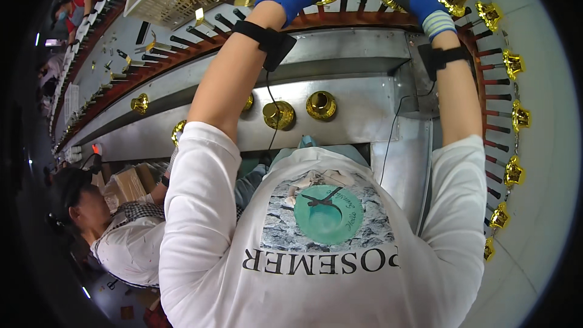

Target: The person places small gold-colored components onto an assembly line conveyor, fitting some pieces together by hand and ensuring they are properly positioned on the moving tracks.

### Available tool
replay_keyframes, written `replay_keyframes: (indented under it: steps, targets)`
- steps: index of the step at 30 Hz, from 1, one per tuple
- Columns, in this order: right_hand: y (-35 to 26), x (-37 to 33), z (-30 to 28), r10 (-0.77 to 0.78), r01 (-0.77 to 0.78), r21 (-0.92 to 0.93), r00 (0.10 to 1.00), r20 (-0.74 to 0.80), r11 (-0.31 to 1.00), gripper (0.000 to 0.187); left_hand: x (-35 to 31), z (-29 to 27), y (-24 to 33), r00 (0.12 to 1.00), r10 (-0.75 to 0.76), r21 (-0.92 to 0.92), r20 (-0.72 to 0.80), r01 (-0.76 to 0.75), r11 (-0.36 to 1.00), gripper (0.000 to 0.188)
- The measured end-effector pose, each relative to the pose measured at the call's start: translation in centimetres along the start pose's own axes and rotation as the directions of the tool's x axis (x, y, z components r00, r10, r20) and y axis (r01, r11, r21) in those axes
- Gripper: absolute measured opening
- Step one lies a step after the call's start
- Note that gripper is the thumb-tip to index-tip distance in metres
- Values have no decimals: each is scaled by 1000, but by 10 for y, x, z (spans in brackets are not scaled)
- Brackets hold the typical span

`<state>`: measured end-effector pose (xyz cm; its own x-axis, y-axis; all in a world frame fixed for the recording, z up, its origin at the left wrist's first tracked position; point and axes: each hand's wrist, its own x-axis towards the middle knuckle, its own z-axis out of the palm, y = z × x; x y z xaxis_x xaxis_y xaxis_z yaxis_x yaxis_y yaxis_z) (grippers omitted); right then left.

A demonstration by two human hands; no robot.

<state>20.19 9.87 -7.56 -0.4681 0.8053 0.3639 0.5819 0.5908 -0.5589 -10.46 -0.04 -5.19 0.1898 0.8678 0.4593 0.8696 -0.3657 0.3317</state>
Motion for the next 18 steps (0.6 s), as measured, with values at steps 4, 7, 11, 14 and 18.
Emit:
replay_keyframes:
  steps: [4,7,11,14,18]
  targets:
    - [-59,-27,17,-46,26,-275,997,-66,961,57,-40,-38,-12,996,61,19,60,-63,998,52]
    - [-118,-62,16,-232,198,-172,950,-208,965,50,-97,-75,12,991,-11,-70,-131,1,998,49]
    - [-174,-131,59,-150,135,123,980,129,983,56,-222,-66,-2,954,-242,-156,179,270,950,49]
    - [-132,-184,142,-122,75,128,902,414,989,62,-309,-2,-37,881,-350,-158,319,414,897,51]
    - [-116,-211,214,-36,52,-12,828,560,999,65,-347,46,-46,814,-440,74,378,447,891,63]
